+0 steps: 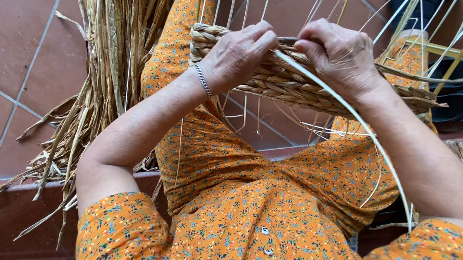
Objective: The person sits on the floor and weaves dried plant fibers around a yellow metal frame using both hands. They interlace the fibers in a consistent pattern to build up the basket's side.
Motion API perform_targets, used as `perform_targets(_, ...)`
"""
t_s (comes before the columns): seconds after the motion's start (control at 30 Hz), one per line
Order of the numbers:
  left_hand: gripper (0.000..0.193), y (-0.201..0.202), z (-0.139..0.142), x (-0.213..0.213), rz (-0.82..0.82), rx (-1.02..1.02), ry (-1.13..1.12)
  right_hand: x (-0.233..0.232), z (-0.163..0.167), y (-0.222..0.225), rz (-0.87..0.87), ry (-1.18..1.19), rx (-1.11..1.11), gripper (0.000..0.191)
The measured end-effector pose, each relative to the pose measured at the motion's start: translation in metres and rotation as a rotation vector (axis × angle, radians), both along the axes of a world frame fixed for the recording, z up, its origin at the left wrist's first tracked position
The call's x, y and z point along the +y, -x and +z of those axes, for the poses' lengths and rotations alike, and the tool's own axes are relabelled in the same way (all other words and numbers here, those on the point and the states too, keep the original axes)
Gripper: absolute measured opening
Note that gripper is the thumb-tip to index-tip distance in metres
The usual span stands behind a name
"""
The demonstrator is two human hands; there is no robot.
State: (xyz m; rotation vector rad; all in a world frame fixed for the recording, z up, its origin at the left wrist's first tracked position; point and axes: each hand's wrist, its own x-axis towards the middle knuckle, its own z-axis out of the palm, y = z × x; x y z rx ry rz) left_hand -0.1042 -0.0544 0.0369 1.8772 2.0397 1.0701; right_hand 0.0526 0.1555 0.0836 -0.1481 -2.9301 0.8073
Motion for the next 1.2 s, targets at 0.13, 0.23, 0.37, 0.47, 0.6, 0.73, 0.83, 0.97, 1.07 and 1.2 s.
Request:
perform_targets(0.13, 0.014, 0.009, -0.004, 0.005, -0.016, -0.06, 0.181, -0.012, -0.021, 0.003, 0.006, -0.327, 0.068, 0.031)
perform_targets(0.23, 0.011, 0.019, -0.013, 0.024, 0.068, -0.146, 0.293, -0.018, -0.029, -0.011, -0.051, -0.314, 0.038, 0.038)
perform_targets(0.37, 0.013, 0.029, -0.017, 0.051, 0.144, -0.248, 0.259, -0.027, -0.024, -0.033, -0.137, 0.053, -0.007, 0.026)
perform_targets(0.47, 0.042, 0.024, -0.012, 0.058, 0.277, -0.101, 0.301, -0.031, -0.007, -0.033, -0.15, 0.149, 0.03, 0.024)
perform_targets(0.6, 0.045, 0.003, -0.004, 0.055, 0.218, -0.027, 0.398, -0.037, 0.031, -0.032, -0.002, -0.353, 0.284, 0.034)
perform_targets(0.73, 0.018, 0.0, -0.004, 0.064, 0.085, 0.026, 0.511, -0.042, 0.056, -0.036, 0.055, -0.658, 0.442, 0.022)
perform_targets(0.83, 0.01, 0.008, -0.007, 0.066, 0.03, -0.133, 0.388, -0.033, 0.064, -0.037, 0.014, -0.443, -0.18, 0.009)
perform_targets(0.97, 0.019, 0.016, -0.003, 0.052, -0.103, -0.288, 0.223, -0.009, 0.072, -0.035, -0.105, -0.353, -0.117, 0.014)
perform_targets(1.07, 0.031, 0.023, 0.007, 0.041, -0.228, -0.437, 0.257, -0.002, 0.072, -0.025, 0.029, -0.636, 0.183, 0.009)
perform_targets(1.2, 0.031, 0.017, 0.017, 0.044, -0.192, -0.254, 0.413, 0.009, 0.063, -0.006, 0.107, -0.682, 0.168, 0.009)
